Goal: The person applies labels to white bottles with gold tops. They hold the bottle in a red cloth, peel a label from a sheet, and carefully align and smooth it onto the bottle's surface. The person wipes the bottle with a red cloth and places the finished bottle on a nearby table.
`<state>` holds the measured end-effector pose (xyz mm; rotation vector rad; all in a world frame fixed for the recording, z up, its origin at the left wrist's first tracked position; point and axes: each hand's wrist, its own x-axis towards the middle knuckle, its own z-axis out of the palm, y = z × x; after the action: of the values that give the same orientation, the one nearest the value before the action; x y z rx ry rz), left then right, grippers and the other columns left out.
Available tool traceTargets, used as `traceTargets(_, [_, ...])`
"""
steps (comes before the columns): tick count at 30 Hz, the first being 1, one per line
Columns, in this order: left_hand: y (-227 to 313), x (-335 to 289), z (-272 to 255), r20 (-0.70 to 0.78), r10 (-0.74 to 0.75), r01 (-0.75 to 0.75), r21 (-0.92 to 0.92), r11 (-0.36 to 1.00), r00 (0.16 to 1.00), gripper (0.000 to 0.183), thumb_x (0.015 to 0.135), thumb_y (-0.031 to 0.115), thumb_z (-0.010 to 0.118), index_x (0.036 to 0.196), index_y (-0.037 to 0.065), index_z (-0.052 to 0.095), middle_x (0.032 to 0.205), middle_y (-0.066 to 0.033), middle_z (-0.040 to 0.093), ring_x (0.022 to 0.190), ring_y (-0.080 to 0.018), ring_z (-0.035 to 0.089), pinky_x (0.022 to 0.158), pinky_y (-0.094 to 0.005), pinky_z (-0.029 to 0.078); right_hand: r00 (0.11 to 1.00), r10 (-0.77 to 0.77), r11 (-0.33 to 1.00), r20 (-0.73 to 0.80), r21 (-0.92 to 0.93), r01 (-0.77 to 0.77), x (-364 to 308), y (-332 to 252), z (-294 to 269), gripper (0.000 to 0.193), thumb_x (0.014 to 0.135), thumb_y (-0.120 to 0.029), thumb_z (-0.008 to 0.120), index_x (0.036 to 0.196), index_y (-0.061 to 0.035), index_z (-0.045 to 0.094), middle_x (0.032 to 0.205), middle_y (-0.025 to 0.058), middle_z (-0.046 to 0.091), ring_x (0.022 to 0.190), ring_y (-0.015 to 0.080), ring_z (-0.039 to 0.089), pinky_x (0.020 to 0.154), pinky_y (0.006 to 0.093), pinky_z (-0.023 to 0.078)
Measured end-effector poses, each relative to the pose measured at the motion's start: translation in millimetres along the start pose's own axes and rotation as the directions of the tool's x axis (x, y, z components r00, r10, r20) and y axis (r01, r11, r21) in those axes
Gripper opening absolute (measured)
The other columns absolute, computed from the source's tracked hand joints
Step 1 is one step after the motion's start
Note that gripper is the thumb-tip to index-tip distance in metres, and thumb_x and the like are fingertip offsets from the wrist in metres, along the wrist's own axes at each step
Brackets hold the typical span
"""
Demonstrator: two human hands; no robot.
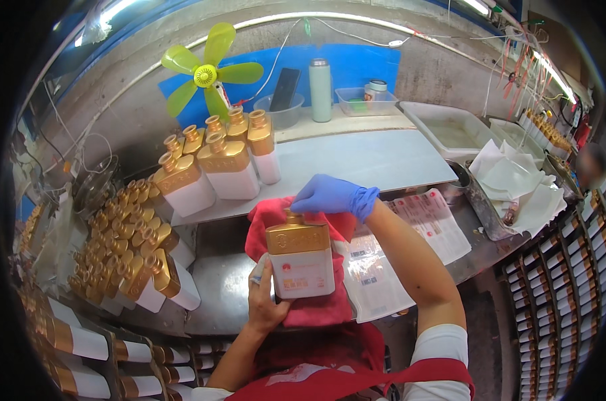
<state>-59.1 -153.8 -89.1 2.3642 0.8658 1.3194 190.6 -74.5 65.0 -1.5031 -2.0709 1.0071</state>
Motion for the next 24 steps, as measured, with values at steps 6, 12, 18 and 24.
traceTargets(6, [-2, 4, 3, 0.043, -0.036, 0.036, -0.001, 0.999, 0.998, 0.094, 0.061, 0.013, 0.083, 0.138, -0.008, 0.033, 0.132, -0.0255, 0.046, 0.119, -0.0418, 0.045, 0.101, -0.0461, 0.037, 0.999, 0.048, 0.999, -0.007, 0.0, -0.048, 17, 26, 5, 0.03, 0.086, -0.029, 0.065, 0.099, -0.0026, 0.071, 0.08, 0.0092, 0.07, 0.071, 0.0114, 0.06, 0.073, 0.0263, 0.049])
traceTargets(12, [-2, 10, -3, 0.044, -0.058, 0.058, -0.005, 0.998, 0.997, 0.094, 0.062, 0.016, 0.084, 0.137, -0.009, 0.034, 0.133, -0.0262, 0.045, 0.121, -0.0413, 0.044, 0.101, -0.0461, 0.036, 0.992, 0.042, 0.978, -0.115, 0.21, -0.017, 16, 26, 5, 0.028, 0.089, -0.025, 0.058, 0.104, -0.0048, 0.071, 0.075, 0.0058, 0.066, 0.063, 0.0092, 0.056, 0.063, 0.0231, 0.046])
traceTargets(18, [-5, 11, 2, 0.061, -0.061, 0.063, -0.036, 0.997, 0.996, 0.093, 0.062, 0.017, 0.085, 0.136, -0.009, 0.035, 0.133, -0.0263, 0.045, 0.12, -0.0416, 0.045, 0.1, -0.0459, 0.037, 0.952, 0.197, 0.072, -0.233, 0.972, 0.223, -37, 91, 0, 0.047, 0.095, -0.043, 0.05, 0.112, -0.0003, 0.061, 0.074, 0.0001, 0.058, 0.056, 0.0053, 0.05, 0.051, 0.0166, 0.041])
traceTargets(24, [-6, 9, 0, 0.051, -0.067, 0.068, -0.031, 0.997, 0.996, 0.092, 0.061, 0.016, 0.084, 0.136, -0.008, 0.036, 0.131, -0.0273, 0.046, 0.118, -0.0424, 0.046, 0.099, -0.0462, 0.038, 0.941, 0.338, -0.043, -0.026, 0.998, 0.044, -96, 90, 60, 0.053, 0.094, -0.04, 0.053, 0.122, 0.0052, 0.052, 0.106, 0.0107, 0.064, 0.088, 0.0176, 0.065, 0.076, 0.0278, 0.055])
